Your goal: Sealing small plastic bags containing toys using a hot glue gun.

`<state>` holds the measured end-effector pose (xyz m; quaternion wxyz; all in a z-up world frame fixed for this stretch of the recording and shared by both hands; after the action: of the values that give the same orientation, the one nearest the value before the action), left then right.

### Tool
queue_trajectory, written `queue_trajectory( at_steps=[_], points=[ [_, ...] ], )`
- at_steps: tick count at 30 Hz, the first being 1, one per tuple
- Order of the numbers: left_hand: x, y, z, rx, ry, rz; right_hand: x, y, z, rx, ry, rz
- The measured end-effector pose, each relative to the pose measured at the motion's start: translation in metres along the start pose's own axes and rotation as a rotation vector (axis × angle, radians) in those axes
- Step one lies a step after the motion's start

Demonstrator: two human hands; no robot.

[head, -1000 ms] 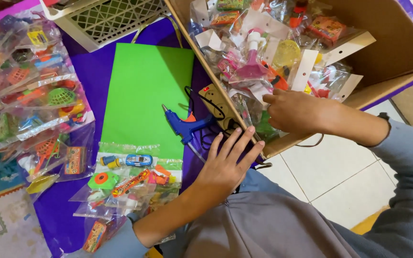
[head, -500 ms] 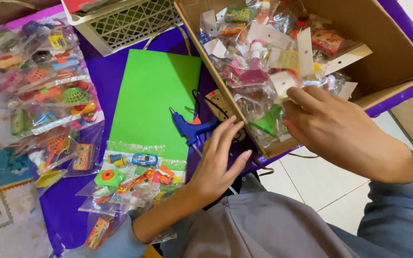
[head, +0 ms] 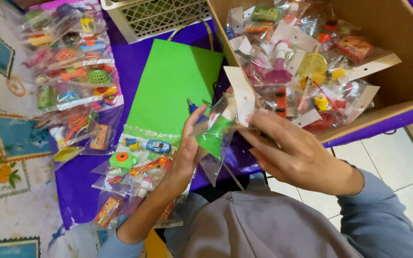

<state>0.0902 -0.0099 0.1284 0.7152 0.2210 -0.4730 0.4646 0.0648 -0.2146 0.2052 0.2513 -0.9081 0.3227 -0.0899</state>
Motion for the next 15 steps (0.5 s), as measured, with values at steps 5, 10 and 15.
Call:
queue_trajectory(
  at_steps=[5, 10, 15],
  points=[
    [0.015, 0.028, -0.015, 0.189, -0.134, -0.06, -0.019, -0.003, 0.029, 0.017, -0.187, 0.044],
    [0.005, 0.064, -0.041, 0.332, -0.068, -0.094, -0.02, -0.008, 0.06, 0.002, -0.384, 0.208],
    [-0.008, 0.094, -0.058, 0.45, -0.372, -0.084, -0.014, -0.005, 0.111, 0.115, -0.769, 0.45]
  ],
)
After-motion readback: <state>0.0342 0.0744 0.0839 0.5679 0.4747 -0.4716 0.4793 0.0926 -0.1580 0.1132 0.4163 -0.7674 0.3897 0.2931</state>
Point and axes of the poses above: each hand's wrist, its own y-axis away from the middle knuckle, its own z-axis out of the palm, x = y × z, the point moved 4 cm from there along -y, towards the middle knuckle, and after that the axes turned 8 degrees about y, right-handed, at the moved point
